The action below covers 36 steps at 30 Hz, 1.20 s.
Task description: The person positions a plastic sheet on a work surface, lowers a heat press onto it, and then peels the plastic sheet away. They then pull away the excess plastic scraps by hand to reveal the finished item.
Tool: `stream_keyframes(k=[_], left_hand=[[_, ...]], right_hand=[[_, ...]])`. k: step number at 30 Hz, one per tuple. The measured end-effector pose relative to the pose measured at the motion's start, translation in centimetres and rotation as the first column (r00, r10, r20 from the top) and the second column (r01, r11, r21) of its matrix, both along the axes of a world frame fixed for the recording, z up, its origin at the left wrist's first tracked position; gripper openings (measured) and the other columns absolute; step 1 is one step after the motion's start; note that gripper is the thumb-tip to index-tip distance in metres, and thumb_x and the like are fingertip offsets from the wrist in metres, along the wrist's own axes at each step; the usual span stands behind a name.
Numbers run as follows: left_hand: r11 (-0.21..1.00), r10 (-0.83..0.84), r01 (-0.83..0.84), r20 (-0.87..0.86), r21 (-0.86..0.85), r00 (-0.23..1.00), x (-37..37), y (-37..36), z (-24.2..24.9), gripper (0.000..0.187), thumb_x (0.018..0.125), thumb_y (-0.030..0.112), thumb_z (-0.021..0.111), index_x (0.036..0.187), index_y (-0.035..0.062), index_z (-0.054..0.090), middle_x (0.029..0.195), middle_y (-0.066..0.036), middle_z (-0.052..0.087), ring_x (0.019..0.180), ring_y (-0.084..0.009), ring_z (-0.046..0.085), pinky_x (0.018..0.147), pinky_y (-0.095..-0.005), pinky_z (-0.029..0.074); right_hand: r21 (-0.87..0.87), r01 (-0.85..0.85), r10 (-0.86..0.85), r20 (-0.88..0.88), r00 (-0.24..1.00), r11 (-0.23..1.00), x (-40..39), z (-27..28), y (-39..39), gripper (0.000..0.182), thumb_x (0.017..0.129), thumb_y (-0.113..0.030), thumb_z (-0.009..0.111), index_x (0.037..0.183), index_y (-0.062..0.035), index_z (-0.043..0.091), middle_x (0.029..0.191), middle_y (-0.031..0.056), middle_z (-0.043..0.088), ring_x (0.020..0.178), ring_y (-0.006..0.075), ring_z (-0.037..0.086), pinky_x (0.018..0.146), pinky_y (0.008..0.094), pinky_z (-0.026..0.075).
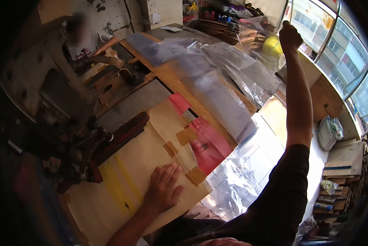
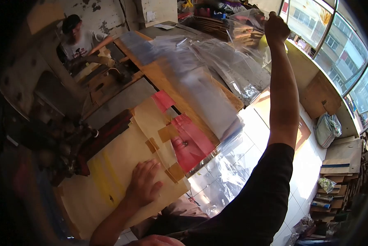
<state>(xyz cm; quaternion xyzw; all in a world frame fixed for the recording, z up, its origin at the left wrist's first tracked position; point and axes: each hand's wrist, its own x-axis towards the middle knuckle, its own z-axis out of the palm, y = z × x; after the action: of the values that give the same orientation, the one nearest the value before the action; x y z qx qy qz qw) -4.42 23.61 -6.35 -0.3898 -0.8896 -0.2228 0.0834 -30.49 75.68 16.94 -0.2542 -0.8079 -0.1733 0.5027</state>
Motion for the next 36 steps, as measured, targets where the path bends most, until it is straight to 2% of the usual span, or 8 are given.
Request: stream_keyframes(k=[6,10,16,18,20,26,32,36], left_hand=[[0.996,-0.009,0.015,-0.067,0.086,0.998,0.1,0.0,-0.2,0.046,0.086,0.027,0.052,0.122,-0.002,0.046,0.122,-0.024,0.047,0.11,-0.0407,0.046,0.099,-0.0506,0.032],[0.993,-0.027,0.039,-0.105,0.114,0.994,0.5,-0.1,-0.3,0.047,0.086,0.029,0.052,0.122,-0.0015,0.046,0.121,-0.024,0.048,0.11,-0.0407,0.046,0.098,-0.0499,0.033],[0.968,-0.122,0.147,-0.13,0.205,0.984,-0.2,-1.1,-1.2,0.051,0.089,0.037,0.052,0.122,-0.0011,0.046,0.121,-0.022,0.047,0.112,-0.0389,0.046,0.099,-0.0457,0.034],[0.968,-0.179,0.156,0.105,0.195,0.978,-1.0,-1.6,-1.4,0.054,0.083,0.032,0.063,0.123,0.0016,0.045,0.122,-0.02,0.047,0.114,-0.0367,0.046,0.099,-0.044,0.035],[0.962,-0.174,0.125,0.192,0.244,0.966,0.8,-1.3,3.4,0.058,0.08,0.027,0.067,0.126,0.0023,0.042,0.126,-0.019,0.045,0.116,-0.0355,0.045,0.1,-0.0417,0.035],[0.823,-0.06,0.225,-0.314,0.522,0.948,6.6,-0.4,15.8,0.063,0.086,0.024,0.061,0.138,0.0052,0.032,0.137,-0.018,0.037,0.129,-0.0315,0.035,0.108,-0.0407,0.025],[0.808,0.036,0.231,-0.437,0.542,0.899,10.0,-3.1,24.1,0.074,0.083,0.044,0.064,0.135,0.001,0.034,0.134,-0.022,0.039,0.126,-0.0334,0.038,0.105,-0.0417,0.029],[0.66,-0.17,0.124,-0.013,0.741,0.985,10.9,-4.5,24.2,0.068,0.085,0.047,0.062,0.13,0.0002,0.042,0.123,-0.019,0.05,0.118,-0.0264,0.047,0.099,-0.0366,0.036]], right_hand=[[0.134,0.019,-0.023,0.027,0.999,0.991,8.4,8.9,-0.6,0.025,0.09,-0.024,0.042,0.105,-0.0224,0.063,0.09,0.0107,0.068,0.077,0.0293,0.067,0.063,0.0407,0.052],[0.349,-0.297,0.336,-0.058,0.94,0.889,15.7,13.6,-3.0,0.016,0.087,-0.019,0.051,0.091,-0.0164,0.066,0.079,0.0107,0.067,0.075,0.0306,0.064,0.066,0.0435,0.05],[0.226,-0.605,0.583,0.163,0.796,0.763,26.8,19.9,-10.2,0.019,0.091,-0.018,0.051,0.096,-0.0088,0.067,0.076,0.0078,0.067,0.063,0.0188,0.064,0.06,0.0335,0.051],[-0.057,-0.606,0.59,0.315,0.743,0.793,30.8,20.9,-14.3,0.019,0.092,-0.014,0.051,0.098,-0.0042,0.066,0.074,0.0078,0.067,0.063,0.0134,0.062,0.053,0.027,0.051],[-0.048,-0.649,0.627,0.321,0.71,0.759,33.7,21.0,-16.9,0.019,0.092,-0.014,0.052,0.098,-0.0035,0.067,0.073,0.0077,0.066,0.059,0.0123,0.061,0.049,0.0244,0.049],[-0.136,-0.675,0.661,0.413,0.627,0.725,39.8,21.0,-24.7,0.019,0.093,-0.016,0.052,0.101,-0.0058,0.067,0.069,0.0046,0.066,0.046,0.0081,0.052,0.041,0.0233,0.044],[-0.442,-0.82,0.843,0.53,0.086,0.362,39.7,18.3,-29.8,0.019,0.089,-0.021,0.061,0.101,-0.0082,0.069,0.071,0.0029,0.067,0.059,0.0076,0.059,0.05,0.0243,0.048],[-0.712,-0.684,0.894,0.397,-0.207,0.158,37.8,14.4,-32.5,0.022,0.086,-0.026,0.066,0.098,-0.0077,0.069,0.08,0.0044,0.069,0.066,0.0102,0.062,0.059,0.0259,0.053]])
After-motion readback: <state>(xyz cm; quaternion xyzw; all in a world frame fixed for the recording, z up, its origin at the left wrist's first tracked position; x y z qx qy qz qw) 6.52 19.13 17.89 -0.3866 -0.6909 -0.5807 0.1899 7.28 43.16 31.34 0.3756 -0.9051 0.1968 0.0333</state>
